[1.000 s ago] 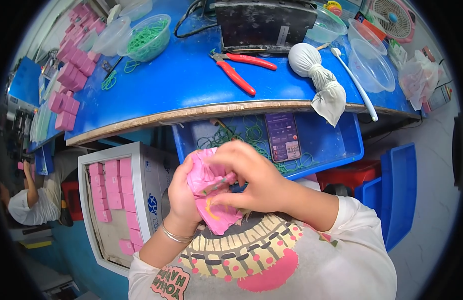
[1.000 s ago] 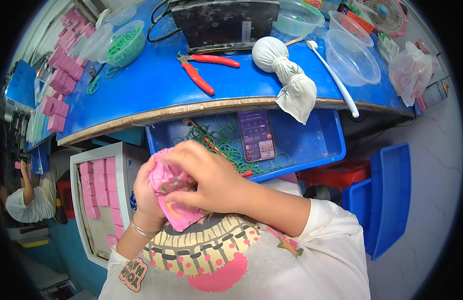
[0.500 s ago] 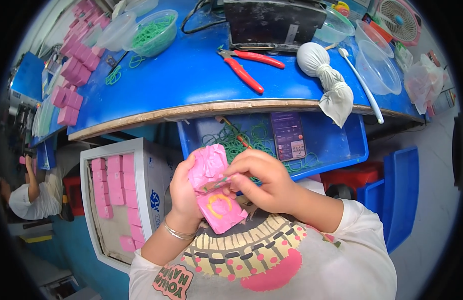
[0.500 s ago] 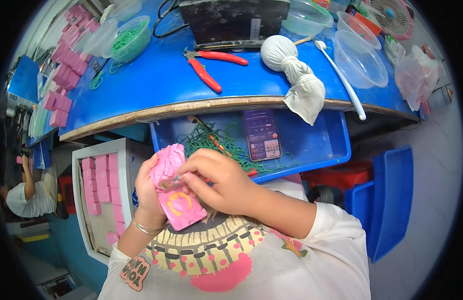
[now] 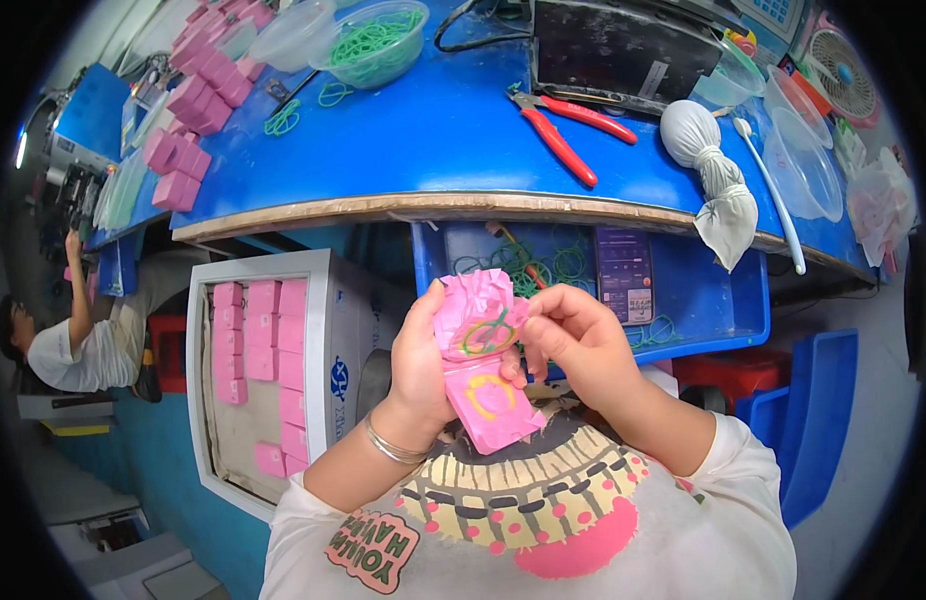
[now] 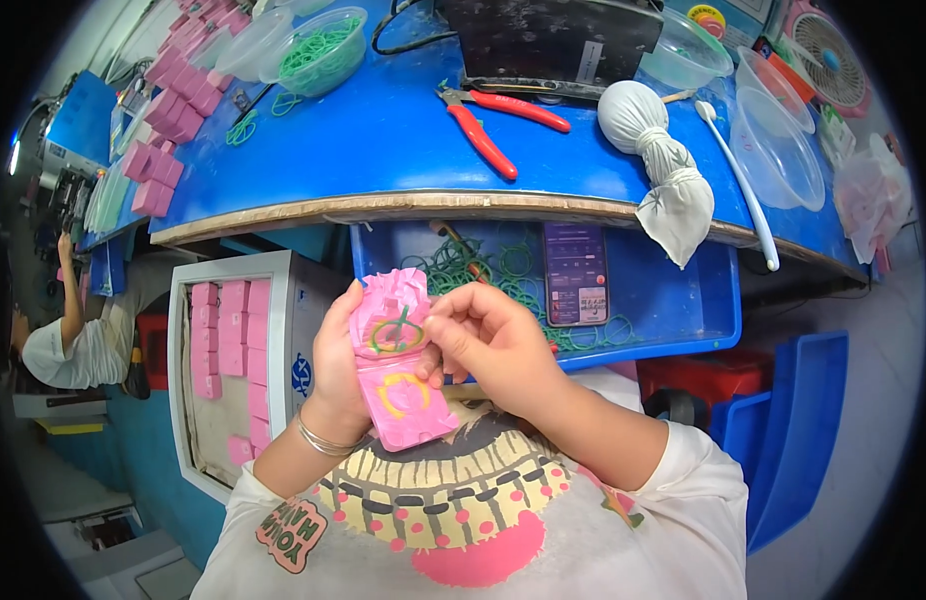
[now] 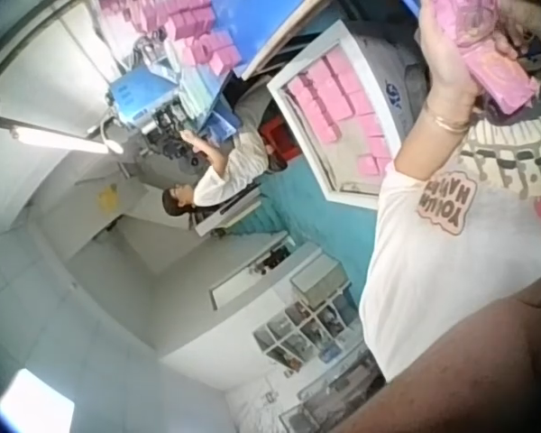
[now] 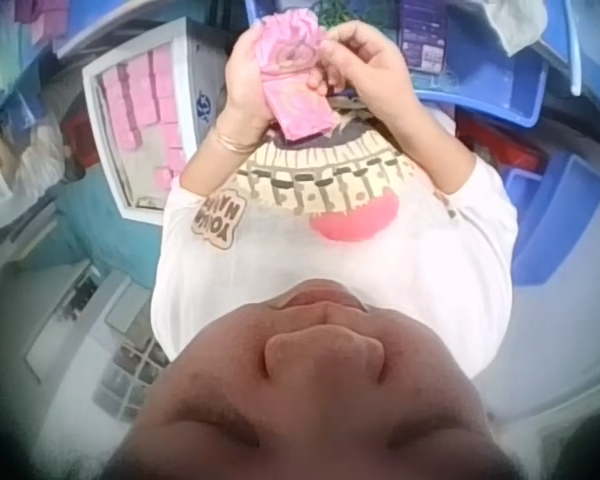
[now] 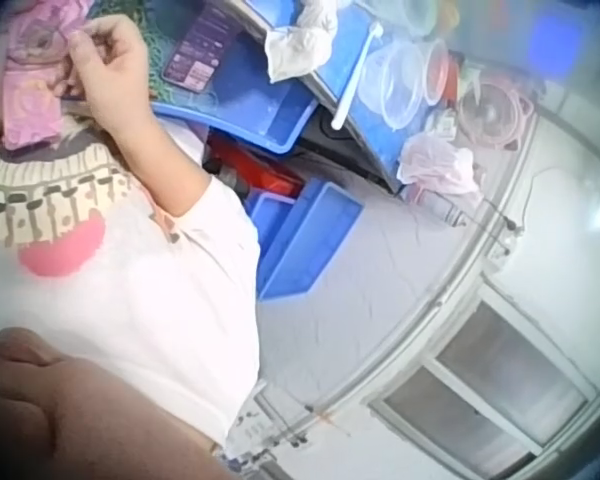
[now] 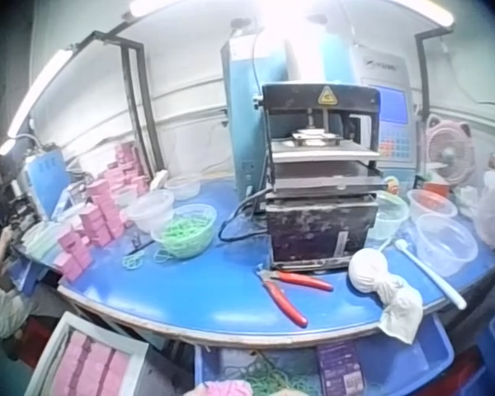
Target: The recorder is assembling and cleaning pink wax or silicone molds, including trimming excess material and inserting rubber bands.
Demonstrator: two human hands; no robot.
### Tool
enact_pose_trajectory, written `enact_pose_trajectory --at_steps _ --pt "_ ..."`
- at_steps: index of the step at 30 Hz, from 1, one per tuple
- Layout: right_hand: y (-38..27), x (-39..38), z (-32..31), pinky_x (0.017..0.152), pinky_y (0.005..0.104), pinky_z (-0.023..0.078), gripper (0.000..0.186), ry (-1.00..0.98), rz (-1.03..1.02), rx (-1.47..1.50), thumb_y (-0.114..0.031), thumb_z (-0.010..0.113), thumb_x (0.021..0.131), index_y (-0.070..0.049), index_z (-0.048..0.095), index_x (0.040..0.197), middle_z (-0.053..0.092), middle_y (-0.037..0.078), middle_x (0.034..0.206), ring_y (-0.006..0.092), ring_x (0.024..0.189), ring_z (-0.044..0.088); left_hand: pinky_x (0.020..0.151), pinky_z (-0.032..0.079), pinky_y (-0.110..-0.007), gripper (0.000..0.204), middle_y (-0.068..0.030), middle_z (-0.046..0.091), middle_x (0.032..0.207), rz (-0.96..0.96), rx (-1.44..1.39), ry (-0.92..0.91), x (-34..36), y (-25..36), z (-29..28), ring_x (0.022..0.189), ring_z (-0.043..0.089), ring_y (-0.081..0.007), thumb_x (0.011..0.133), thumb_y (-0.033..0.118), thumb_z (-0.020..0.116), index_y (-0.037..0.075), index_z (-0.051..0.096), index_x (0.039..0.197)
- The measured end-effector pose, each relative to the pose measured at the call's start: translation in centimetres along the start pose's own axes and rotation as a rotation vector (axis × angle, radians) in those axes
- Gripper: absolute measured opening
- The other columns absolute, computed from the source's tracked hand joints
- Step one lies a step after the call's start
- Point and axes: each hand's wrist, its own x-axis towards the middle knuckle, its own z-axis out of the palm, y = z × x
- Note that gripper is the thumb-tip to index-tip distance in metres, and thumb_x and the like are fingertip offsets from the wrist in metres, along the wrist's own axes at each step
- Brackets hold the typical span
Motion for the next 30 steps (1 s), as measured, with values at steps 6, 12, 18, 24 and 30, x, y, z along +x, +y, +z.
enact_pose_trajectory --at_steps 6,12,18,24,30 --pt "0.7 0.4 -0.2 0.047 0.0203 0.038 0.015 0.021 0.096 0.093 -0.016 0.049 0.093 -0.003 0.047 0.086 0.06 0.01 0.075 0.0083 0.055 0.052 0.057 0.047 -0.037 0.059 -0.016 0.058 0.076 0.012 0.055 0.027 0.1 0.5 0.7 0.056 0.055 -0.026 0.091 0.048 0.025 -0.003 0.051 0.105" --pt "1.9 0.3 -0.8 0.044 0.0209 0.032 0.015 -0.017 0.424 0.471 -0.019 0.048 0.092 -0.005 0.045 0.088 0.057 0.01 0.075 0.0069 0.052 0.042 0.057 0.046 -0.036 0.06 -0.0153 0.057 0.077 0.035 -0.1 -0.072 0.3 0.4 0.2 0.052 0.051 -0.0224 0.09 0.05 0.026 -0.002 0.051 0.104" --pt "1.5 0.8 -0.8 0.05 0.0211 0.042 0.025 0.134 -0.183 -0.077 -0.003 0.058 0.084 -0.001 0.048 0.107 0.05 0.006 0.091 0.0061 0.059 0.05 0.053 0.047 -0.038 0.059 -0.0141 0.058 0.079 -0.012 -0.078 -0.03 0.3 0.0 0.3 0.048 0.051 -0.0208 0.091 0.05 0.025 -0.002 0.052 0.102" --pt "-0.7 0.8 0.2 0.05 0.0233 0.044 0.014 -0.032 -0.222 -0.468 -0.007 0.07 0.075 -0.003 0.062 0.085 0.055 0.007 0.077 0.0121 0.058 0.059 0.06 0.05 -0.032 0.055 -0.0114 0.059 0.082 0.046 0.097 -0.118 0.5 -0.6 -0.2 0.058 0.056 -0.017 0.095 0.046 0.025 -0.001 0.055 0.099" --pt "-0.4 0.9 0.2 0.052 0.0281 0.044 0.013 -0.033 -0.355 -0.674 -0.012 0.07 0.074 -0.005 0.063 0.082 0.056 0.008 0.075 0.0175 0.06 0.056 0.074 0.047 -0.027 0.031 -0.012 0.054 0.106 0.505 0.815 0.104 0.3 -1.1 -1.3 0.087 0.056 -0.0146 0.096 0.026 0.041 0.002 0.036 0.115"
